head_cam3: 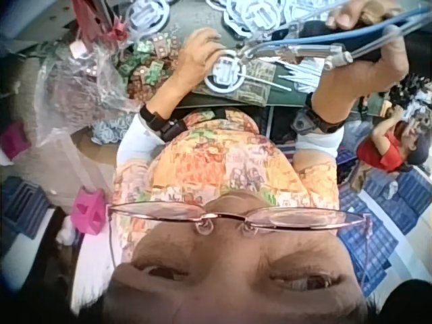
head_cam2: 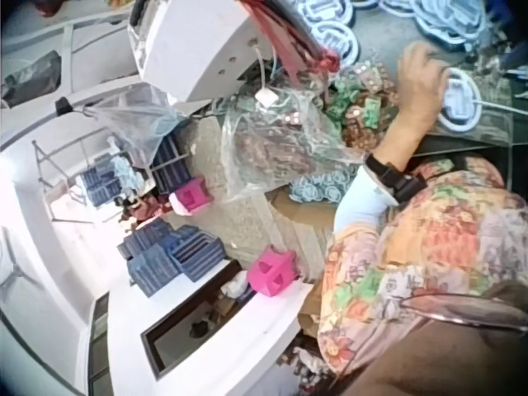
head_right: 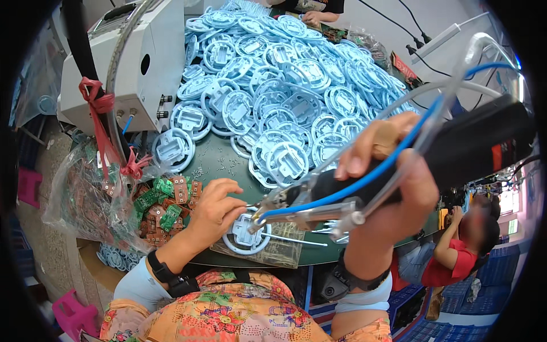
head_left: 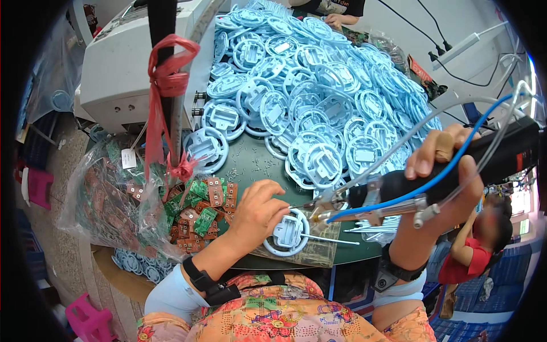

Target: Assembling small electronic parts into a light blue plastic housing and securing with an electric screwdriver.

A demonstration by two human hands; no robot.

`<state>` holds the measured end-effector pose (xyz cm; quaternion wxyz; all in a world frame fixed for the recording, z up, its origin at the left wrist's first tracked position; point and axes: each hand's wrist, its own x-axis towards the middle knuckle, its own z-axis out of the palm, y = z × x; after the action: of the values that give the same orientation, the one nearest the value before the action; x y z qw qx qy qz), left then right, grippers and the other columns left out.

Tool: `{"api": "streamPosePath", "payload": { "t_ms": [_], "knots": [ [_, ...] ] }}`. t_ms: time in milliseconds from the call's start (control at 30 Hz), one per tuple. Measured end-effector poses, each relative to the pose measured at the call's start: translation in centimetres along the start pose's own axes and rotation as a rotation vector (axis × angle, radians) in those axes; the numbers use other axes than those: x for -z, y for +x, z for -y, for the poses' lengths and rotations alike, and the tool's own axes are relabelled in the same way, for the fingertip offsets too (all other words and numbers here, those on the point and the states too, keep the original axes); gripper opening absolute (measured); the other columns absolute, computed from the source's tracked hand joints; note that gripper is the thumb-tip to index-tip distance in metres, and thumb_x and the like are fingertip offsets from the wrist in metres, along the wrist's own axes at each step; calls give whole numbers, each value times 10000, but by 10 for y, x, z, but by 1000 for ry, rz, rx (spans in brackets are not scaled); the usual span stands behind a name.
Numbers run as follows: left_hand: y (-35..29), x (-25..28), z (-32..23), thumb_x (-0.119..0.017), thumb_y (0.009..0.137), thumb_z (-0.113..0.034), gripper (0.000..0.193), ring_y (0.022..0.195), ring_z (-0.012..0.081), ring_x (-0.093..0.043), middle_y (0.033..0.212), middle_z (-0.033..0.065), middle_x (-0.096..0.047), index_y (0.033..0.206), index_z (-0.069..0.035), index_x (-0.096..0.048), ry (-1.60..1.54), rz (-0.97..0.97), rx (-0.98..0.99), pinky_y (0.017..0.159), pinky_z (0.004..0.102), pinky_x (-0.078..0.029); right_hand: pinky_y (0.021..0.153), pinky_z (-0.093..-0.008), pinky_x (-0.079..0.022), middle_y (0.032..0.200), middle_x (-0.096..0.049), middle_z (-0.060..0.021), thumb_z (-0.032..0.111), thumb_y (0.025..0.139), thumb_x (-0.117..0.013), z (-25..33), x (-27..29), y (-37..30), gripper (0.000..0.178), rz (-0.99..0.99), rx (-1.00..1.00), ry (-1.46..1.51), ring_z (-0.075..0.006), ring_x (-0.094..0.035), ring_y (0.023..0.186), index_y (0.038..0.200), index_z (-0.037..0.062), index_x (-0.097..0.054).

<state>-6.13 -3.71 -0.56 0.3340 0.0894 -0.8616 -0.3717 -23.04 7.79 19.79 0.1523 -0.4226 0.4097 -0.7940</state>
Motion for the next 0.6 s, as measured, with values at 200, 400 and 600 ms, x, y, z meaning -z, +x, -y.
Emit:
{"api": "streamPosePath", "payload": {
  "t_ms": [200, 400, 600],
  "knots": [
    [-7, 28, 10, -784, 697, -64, 265, 1086, 351, -557, 1090, 137, -607, 927, -26, -659, 235, -36, 48, 908, 444, -451, 635, -283, -480, 750, -565, -145, 250, 896, -529, 29, 27, 10, 325, -178, 172, -760, -181, -573, 703, 990, -61, -540],
    [-30, 23, -3, -835, 646, -401, 801, 1284, 355, -436, 1368, 151, -488, 1297, -36, -547, 197, 268, -35, 1042, 555, -299, 686, -288, -412, 834, -440, -91, 281, 929, -491, 11, 10, 2, 370, -65, -51, -493, -171, -465, 728, 1123, -31, -447],
    [-44, 5, -4, -859, 623, -420, 863, 1376, 350, -357, 1413, 153, -440, 1295, 0, -518, 215, 335, 82, 1063, 623, -239, 708, -298, -450, 791, -527, -131, 266, 952, -455, -25, -8, -11, 285, 93, 2, -430, -182, -539, 718, 889, -4, -520]
  ]
}}
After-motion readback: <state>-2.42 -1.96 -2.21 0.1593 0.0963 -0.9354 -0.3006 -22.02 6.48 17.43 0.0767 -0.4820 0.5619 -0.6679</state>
